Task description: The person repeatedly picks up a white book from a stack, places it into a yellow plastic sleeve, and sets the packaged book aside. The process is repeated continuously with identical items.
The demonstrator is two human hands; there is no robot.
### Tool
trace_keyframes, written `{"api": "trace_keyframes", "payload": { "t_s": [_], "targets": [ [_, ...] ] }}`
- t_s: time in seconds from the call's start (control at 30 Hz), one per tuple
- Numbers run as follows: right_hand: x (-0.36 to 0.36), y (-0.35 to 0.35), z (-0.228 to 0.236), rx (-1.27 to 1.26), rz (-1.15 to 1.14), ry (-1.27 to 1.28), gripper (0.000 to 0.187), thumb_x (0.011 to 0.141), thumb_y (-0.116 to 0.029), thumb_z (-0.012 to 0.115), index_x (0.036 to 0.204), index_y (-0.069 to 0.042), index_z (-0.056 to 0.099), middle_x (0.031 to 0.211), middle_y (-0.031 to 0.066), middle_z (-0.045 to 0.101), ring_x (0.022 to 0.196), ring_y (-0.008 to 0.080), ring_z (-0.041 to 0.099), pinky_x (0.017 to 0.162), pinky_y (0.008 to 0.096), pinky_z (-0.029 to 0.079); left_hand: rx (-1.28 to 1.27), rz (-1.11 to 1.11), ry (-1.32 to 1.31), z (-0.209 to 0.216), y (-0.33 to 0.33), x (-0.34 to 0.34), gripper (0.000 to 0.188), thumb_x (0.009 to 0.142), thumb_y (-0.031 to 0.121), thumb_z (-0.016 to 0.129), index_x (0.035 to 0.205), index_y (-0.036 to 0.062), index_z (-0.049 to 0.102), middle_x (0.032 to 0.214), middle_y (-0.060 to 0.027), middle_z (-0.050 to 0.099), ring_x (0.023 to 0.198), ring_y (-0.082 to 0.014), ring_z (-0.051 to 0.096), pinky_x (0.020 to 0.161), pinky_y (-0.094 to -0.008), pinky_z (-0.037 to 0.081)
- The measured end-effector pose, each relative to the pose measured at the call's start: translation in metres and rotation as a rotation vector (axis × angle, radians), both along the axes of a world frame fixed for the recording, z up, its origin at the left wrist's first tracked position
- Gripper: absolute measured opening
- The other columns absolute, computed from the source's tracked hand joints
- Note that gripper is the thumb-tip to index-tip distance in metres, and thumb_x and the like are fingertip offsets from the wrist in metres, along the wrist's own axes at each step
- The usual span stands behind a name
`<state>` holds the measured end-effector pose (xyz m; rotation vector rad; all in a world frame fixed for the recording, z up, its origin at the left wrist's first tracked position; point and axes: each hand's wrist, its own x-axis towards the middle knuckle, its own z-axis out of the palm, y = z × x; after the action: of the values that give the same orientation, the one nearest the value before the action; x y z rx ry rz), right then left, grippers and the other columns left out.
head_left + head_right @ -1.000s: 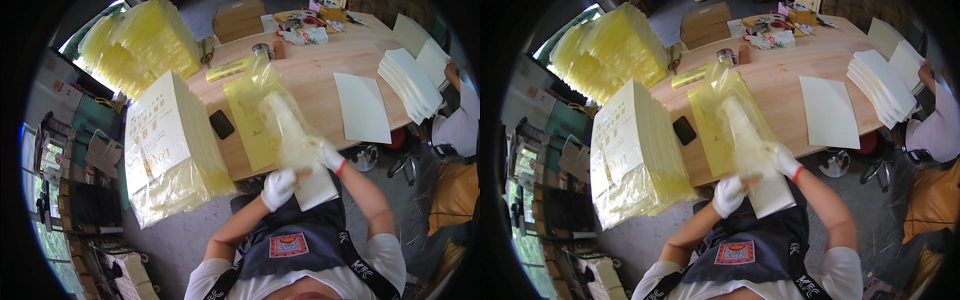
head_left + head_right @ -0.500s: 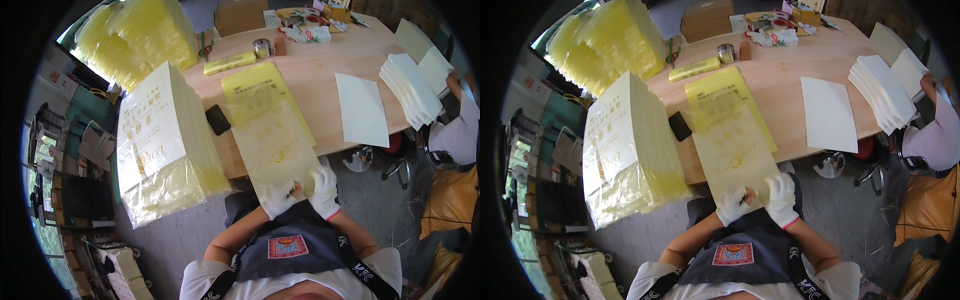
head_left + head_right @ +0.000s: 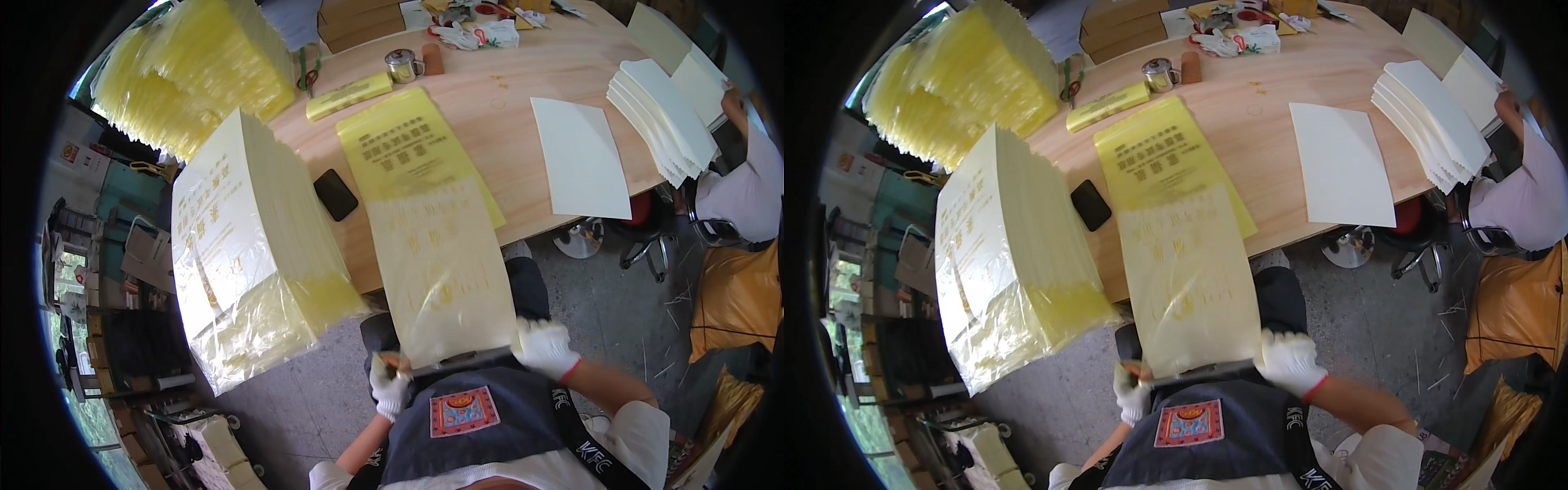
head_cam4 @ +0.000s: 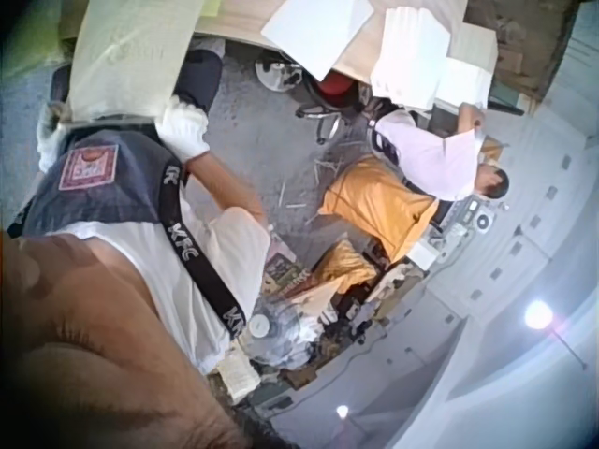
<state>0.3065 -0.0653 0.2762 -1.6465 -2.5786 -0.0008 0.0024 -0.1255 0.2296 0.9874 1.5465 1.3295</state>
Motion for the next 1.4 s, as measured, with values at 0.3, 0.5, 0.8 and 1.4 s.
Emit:
{"api": "trace_keyframes", "payload": {
  "t_s": [0.3,0.5,0.8,1.4],
  "targets": [
    [0.001,0.007,0.008,-0.165,0.391,0.130,0.017,0.077,-0.027,0.062,0.066,-0.013,0.059,0.054,0.0046,0.059,0.050,0.0218,0.061,0.043,0.0392,0.047,0.152,-0.519,0.405,0.011,0.029,-0.009,0.016,0.083,0.007,0.066,0.074,0.0090,0.053,0.069,0.0008,0.051,0.060,-0.0125,0.047,0.057,-0.0257,0.043],
    [0.039,0.011,-0.016,-0.290,0.331,-0.051,0.023,0.083,-0.029,0.054,0.068,-0.012,0.061,0.063,0.0150,0.063,0.055,0.0309,0.063,0.049,0.0453,0.048,0.144,-0.530,0.840,-0.012,0.032,-0.035,0.016,0.068,0.002,0.065,0.074,0.0084,0.052,0.072,-0.0141,0.054,0.063,-0.0323,0.058,0.056,-0.0369,0.047],
    [0.020,0.109,-0.151,-0.456,-0.494,1.151,0.031,0.098,-0.035,0.049,0.103,-0.007,0.061,0.078,0.0131,0.068,0.063,0.0275,0.064,0.056,0.0399,0.051,-0.530,-0.495,0.249,-0.092,0.116,-0.042,0.052,0.094,0.046,0.053,0.126,0.0054,0.057,0.100,-0.0123,0.068,0.092,-0.0235,0.064,0.082,-0.0343,0.050],
    [-0.262,0.206,0.147,-0.794,0.348,1.024,0.050,0.094,-0.050,0.055,0.086,0.000,0.063,0.064,0.0081,0.061,0.055,0.0136,0.059,0.056,0.0287,0.045,0.328,0.544,0.338,0.251,0.082,-0.243,0.024,0.099,0.013,0.050,0.076,0.0087,0.048,0.069,0.0049,0.046,0.063,-0.0042,0.044,0.056,-0.0182,0.039]
  ]
}}
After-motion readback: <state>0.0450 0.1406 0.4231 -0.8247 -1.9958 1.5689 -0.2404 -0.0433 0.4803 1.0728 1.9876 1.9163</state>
